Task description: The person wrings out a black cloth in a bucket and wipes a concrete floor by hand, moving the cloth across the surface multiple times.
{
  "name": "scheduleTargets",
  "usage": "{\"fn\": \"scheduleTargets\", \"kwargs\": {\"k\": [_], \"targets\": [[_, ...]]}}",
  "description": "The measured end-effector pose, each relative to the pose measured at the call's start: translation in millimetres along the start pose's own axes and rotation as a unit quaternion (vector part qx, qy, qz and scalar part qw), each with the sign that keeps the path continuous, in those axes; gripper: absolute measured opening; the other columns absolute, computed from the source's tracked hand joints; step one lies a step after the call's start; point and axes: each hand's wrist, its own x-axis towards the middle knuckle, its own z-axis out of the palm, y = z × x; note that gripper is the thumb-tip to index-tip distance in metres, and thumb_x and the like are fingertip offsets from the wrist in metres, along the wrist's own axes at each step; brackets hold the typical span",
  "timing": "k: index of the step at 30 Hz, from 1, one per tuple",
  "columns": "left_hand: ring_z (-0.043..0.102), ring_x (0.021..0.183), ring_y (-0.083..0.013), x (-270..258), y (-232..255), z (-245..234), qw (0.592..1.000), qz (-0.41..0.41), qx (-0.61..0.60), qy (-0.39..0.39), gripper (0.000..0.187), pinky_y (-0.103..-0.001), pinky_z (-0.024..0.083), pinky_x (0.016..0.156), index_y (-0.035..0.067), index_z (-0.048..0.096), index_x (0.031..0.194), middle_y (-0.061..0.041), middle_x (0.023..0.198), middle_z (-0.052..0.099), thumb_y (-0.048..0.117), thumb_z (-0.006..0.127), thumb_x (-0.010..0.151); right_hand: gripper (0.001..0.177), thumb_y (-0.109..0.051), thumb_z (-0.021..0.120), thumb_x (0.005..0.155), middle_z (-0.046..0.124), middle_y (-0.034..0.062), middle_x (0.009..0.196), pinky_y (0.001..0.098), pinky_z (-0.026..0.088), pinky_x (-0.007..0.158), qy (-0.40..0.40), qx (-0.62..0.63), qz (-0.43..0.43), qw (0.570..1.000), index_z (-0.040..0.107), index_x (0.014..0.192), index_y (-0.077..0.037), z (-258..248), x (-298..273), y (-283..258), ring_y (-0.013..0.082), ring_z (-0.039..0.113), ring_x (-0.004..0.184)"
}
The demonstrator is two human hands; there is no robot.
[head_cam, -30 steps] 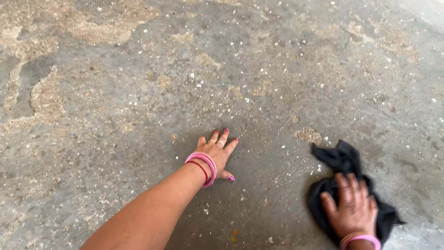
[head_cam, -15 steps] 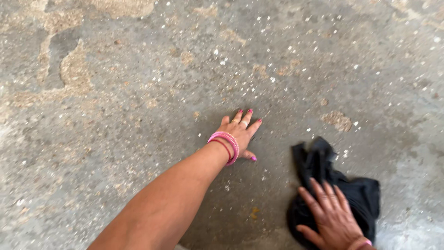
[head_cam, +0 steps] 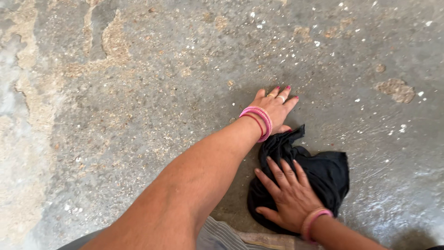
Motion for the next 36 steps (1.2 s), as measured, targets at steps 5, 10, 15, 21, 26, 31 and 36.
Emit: {"fn": "scheduleTargets", "kwargs": {"k": [5, 10, 15, 21, 26, 31, 36], "targets": [[0.026, 0.153, -0.0303, -2, -4, -14, 0.999, 0.006, 0.028, -0.046, 0.093, -0.051, 0.029, 0.114, 0.022, 0.029, 0.159, -0.012, 0.168, 0.019, 0.053, 0.076, 0.084, 0.084, -0.064, 0.061, 0.081, 0.032, 0.0182, 0.153, 0.062, 0.014, 0.115, 0.024, -0.014, -0.172, 0.985, 0.041, 0.146, -0.016, -6, -43, 65, 0.0411, 0.028, 0.144], [0.022, 0.154, -0.0297, -3, -5, -10, 0.998, 0.008, 0.017, -0.053, 0.096, -0.051, 0.029, 0.114, 0.024, 0.024, 0.159, -0.009, 0.169, 0.014, 0.059, 0.074, 0.084, 0.086, -0.064, 0.064, 0.076, 0.032, 0.0163, 0.158, 0.0637, 0.014, 0.115, 0.002, -0.052, -0.233, 0.971, 0.041, 0.144, -0.016, -15, -75, 122, 0.0431, 0.027, 0.144], [0.021, 0.155, -0.0292, 0, -3, -9, 0.998, -0.002, 0.018, -0.06, 0.098, -0.051, 0.03, 0.115, 0.025, 0.024, 0.16, -0.008, 0.17, 0.013, 0.058, 0.075, 0.083, 0.102, -0.07, 0.068, 0.071, 0.028, 0.0228, 0.16, 0.0676, 0.012, 0.115, 0.019, -0.032, -0.175, 0.984, 0.039, 0.154, -0.018, 5, -68, 75, 0.0483, 0.026, 0.144], [0.023, 0.154, -0.0304, -2, -3, -6, 0.999, -0.003, 0.0, -0.032, 0.097, -0.052, 0.03, 0.114, 0.024, 0.029, 0.159, -0.01, 0.17, 0.017, 0.055, 0.079, 0.081, 0.086, -0.06, 0.071, 0.078, 0.028, 0.0246, 0.161, 0.0688, 0.01, 0.113, -0.039, 0.051, -0.115, 0.991, 0.043, 0.148, -0.018, 4, 2, -17, 0.0502, 0.025, 0.145], [0.026, 0.153, -0.0298, 6, 3, -11, 0.998, -0.026, 0.009, -0.057, 0.092, -0.051, 0.029, 0.115, 0.025, 0.029, 0.159, -0.008, 0.169, 0.019, 0.054, 0.075, 0.084, 0.081, -0.061, 0.065, 0.086, 0.03, 0.0167, 0.161, 0.0652, 0.007, 0.118, -0.1, 0.061, -0.037, 0.992, 0.042, 0.148, -0.015, -4, 54, -45, 0.0411, 0.018, 0.149], [0.025, 0.153, -0.0307, 11, 9, -18, 0.999, -0.027, 0.009, -0.016, 0.085, -0.053, 0.028, 0.114, 0.026, 0.032, 0.157, -0.007, 0.169, 0.02, 0.054, 0.07, 0.087, 0.087, -0.061, 0.066, 0.081, 0.029, 0.0127, 0.162, 0.0624, 0.009, 0.113, -0.046, 0.048, 0.017, 0.998, 0.042, 0.153, -0.019, -14, 53, -8, 0.0368, 0.017, 0.152], [0.024, 0.153, -0.0344, 7, 9, -26, 0.997, -0.001, -0.015, 0.075, 0.08, -0.054, 0.03, 0.111, 0.026, 0.031, 0.158, -0.007, 0.169, 0.019, 0.052, 0.065, 0.09, 0.085, -0.063, 0.067, 0.074, 0.032, 0.0049, 0.162, 0.0565, 0.017, 0.116, 0.018, -0.085, 0.195, 0.977, 0.046, 0.147, -0.024, -27, 23, 86, 0.0287, 0.023, 0.151]]}}
